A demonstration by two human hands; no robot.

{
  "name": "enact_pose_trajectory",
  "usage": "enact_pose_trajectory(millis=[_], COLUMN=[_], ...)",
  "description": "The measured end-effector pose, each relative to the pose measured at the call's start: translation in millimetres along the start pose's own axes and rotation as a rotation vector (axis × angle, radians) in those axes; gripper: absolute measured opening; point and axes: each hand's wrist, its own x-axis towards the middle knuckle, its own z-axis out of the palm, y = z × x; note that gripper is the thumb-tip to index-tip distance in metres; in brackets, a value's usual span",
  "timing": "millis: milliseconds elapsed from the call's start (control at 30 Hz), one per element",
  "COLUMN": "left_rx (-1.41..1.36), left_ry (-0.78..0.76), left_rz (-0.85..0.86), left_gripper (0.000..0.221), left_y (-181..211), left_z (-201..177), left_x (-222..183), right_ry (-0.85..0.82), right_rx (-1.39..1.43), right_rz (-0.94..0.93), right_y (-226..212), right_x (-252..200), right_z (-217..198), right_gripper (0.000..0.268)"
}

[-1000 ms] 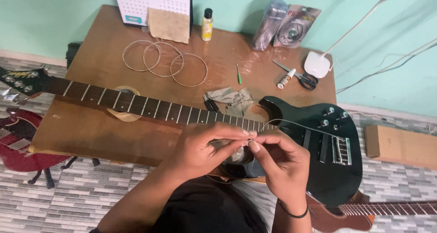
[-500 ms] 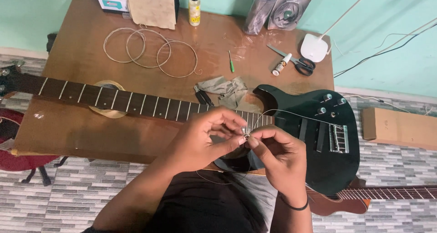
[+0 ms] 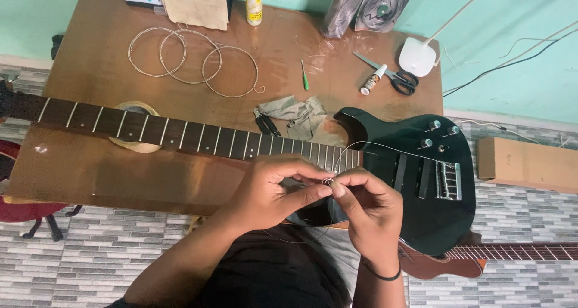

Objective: The person is restringing and tuning a bass guitar, which involves uncoiling new strings, threading them through the bridge, and adjusting the tuning pegs.

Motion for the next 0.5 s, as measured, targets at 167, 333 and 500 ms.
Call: enact_pose_trajectory(millis=[167, 333, 500], left_rx=[-0.398, -0.211, -0.189], left_ry=[0.085, 0.385, 1.09], left_rz=[-0.161, -0.155, -0.212], left_gripper=[0.021, 0.047, 0.034], left_y=[-11, -15, -41], left_z=[1, -39, -148], left_x=[-5, -9, -28], right_ry=[0.036, 0.162, 0.261], right_rx=[-0.248, -0.62, -0.647], right_rz=[-0.15, -0.049, 0.307], right_y=[-3, 26, 30], right_x=[5, 3, -4], right_z=[5, -33, -54], right_gripper=[0.01, 0.021, 0.025])
